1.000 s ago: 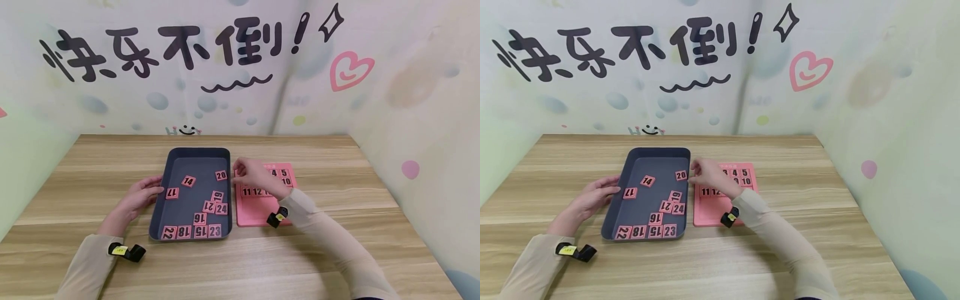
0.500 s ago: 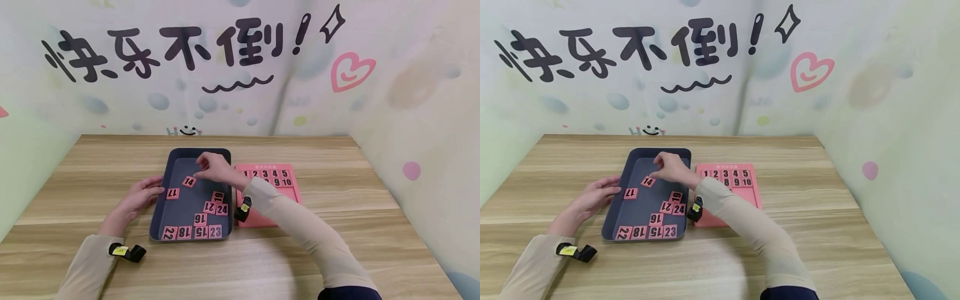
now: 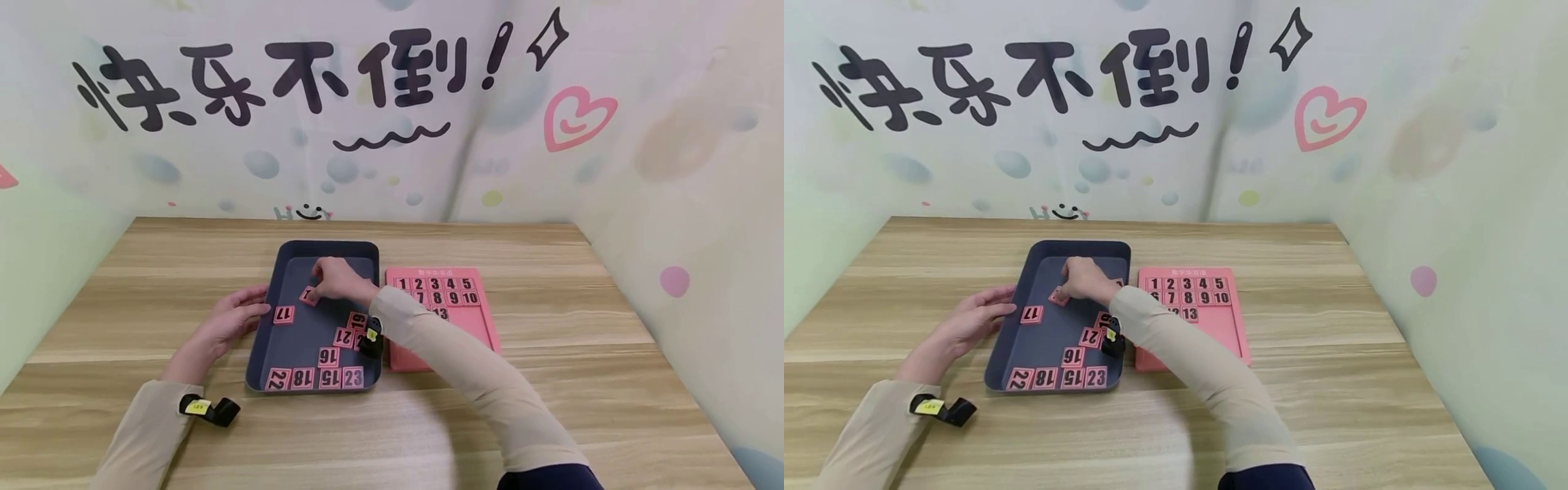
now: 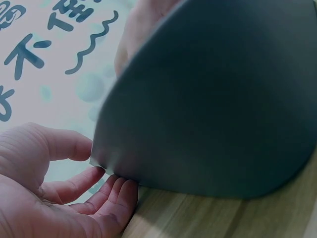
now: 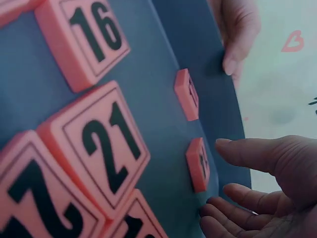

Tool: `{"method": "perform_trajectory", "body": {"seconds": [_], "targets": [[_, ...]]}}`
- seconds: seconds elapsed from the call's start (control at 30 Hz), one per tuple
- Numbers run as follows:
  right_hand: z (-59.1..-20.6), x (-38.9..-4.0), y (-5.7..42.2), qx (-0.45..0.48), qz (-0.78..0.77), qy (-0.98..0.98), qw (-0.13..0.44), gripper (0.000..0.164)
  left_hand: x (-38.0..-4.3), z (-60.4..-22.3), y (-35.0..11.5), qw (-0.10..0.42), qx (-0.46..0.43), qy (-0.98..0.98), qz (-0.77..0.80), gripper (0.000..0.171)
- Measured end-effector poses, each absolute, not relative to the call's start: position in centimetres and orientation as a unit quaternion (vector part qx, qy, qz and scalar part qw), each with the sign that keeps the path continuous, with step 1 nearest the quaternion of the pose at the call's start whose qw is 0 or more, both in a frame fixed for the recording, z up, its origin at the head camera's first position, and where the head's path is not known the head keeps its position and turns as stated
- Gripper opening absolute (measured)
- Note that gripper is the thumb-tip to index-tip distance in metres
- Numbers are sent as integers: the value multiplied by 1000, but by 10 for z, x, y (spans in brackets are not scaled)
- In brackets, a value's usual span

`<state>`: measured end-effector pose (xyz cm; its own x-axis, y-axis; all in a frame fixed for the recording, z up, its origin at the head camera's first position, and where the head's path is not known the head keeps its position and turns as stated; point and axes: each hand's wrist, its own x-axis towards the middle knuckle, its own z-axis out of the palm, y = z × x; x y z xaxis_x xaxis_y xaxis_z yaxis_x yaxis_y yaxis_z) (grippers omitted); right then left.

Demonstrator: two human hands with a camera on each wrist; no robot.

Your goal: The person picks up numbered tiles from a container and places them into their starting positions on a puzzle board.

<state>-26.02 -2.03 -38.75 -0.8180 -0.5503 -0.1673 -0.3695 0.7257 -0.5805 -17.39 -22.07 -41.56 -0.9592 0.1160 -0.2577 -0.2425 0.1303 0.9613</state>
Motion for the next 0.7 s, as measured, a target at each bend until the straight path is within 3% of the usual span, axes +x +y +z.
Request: {"method": "perform_trajectory", "body": {"seconds": [0.23,0.37,0.57,0.7], "targets": [[-394,-260,-27,-252,-262,918,161,25,-175,-417,-221,129,-41,734,665,59],[-394,-259,-29,-268,-241,920,153,30,-175,-417,-221,129,-40,734,666,59],[-390,-260,-26,-269,-234,921,158,17,-176,-417,-221,131,-39,736,663,59],[-381,-259,-17,-278,-243,916,160,19,-175,-417,-221,137,-38,736,662,59]]}}
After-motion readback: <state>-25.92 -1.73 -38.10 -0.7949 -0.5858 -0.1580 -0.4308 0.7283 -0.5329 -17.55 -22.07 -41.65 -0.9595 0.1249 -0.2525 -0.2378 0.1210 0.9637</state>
